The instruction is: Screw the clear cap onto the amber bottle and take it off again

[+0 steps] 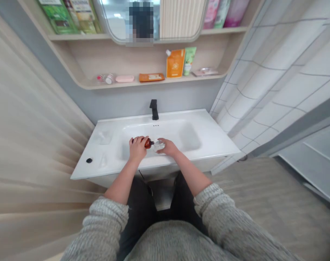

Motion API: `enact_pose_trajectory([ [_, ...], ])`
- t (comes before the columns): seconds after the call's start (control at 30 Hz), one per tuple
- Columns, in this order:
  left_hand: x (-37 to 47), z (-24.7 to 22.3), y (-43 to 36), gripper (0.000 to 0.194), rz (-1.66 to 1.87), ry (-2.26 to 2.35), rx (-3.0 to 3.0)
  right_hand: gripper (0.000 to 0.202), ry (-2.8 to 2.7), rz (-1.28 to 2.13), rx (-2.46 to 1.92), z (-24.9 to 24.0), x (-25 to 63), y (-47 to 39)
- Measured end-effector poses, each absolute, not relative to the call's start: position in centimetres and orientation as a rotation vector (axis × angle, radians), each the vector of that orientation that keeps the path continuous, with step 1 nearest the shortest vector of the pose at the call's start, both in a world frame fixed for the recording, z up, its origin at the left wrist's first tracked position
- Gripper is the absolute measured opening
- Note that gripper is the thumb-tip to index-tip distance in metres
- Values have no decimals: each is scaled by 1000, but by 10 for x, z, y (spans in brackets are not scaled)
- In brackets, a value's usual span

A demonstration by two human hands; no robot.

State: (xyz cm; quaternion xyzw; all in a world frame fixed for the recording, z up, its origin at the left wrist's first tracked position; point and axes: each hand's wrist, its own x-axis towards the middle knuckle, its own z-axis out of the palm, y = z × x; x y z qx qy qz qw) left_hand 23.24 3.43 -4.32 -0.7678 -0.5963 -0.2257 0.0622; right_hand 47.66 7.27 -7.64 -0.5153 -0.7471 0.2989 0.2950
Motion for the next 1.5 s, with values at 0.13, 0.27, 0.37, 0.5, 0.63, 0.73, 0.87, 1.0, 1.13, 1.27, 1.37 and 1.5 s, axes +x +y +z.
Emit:
enact_pose_trajectory([
  [0.13, 233, -41, 33, 62, -684, -1792, -2326, 89, -1990, 788, -1381, -76, 476, 73],
  [0.27, 234, -40, 33, 64, -668, -1818, -2321, 88, -1987, 788, -1380, -76, 476, 73],
  [0.37, 234, -40, 33, 63, -664, -1830, -2321, 87, -1992, 790, -1377, -75, 477, 72],
  [0.5, 234, -40, 33, 61, -656, -1829, -2326, 87, -1992, 798, -1397, -73, 477, 71],
  [0.63, 234, -38, 31, 64, -636, -1836, -2336, 87, -1989, 793, -1396, -71, 476, 71],
  [0.73, 235, -37, 31, 64, -635, -1844, -2333, 86, -1991, 798, -1387, -71, 476, 70],
  [0.87, 234, -38, 32, 63, -635, -1838, -2331, 86, -2002, 792, -1386, -71, 476, 71],
  [1.0, 234, -39, 32, 62, -650, -1820, -2326, 87, -2000, 794, -1390, -72, 476, 72],
  [1.13, 234, -39, 32, 61, -660, -1806, -2332, 88, -1996, 800, -1384, -72, 476, 71],
  [1.27, 234, -40, 32, 63, -667, -1817, -2332, 87, -2000, 809, -1379, -72, 477, 70],
  [1.37, 233, -40, 33, 64, -660, -1828, -2341, 87, -2000, 801, -1382, -72, 477, 71],
  [1.5, 233, -40, 33, 64, -657, -1836, -2342, 87, -2001, 809, -1390, -71, 477, 71],
])
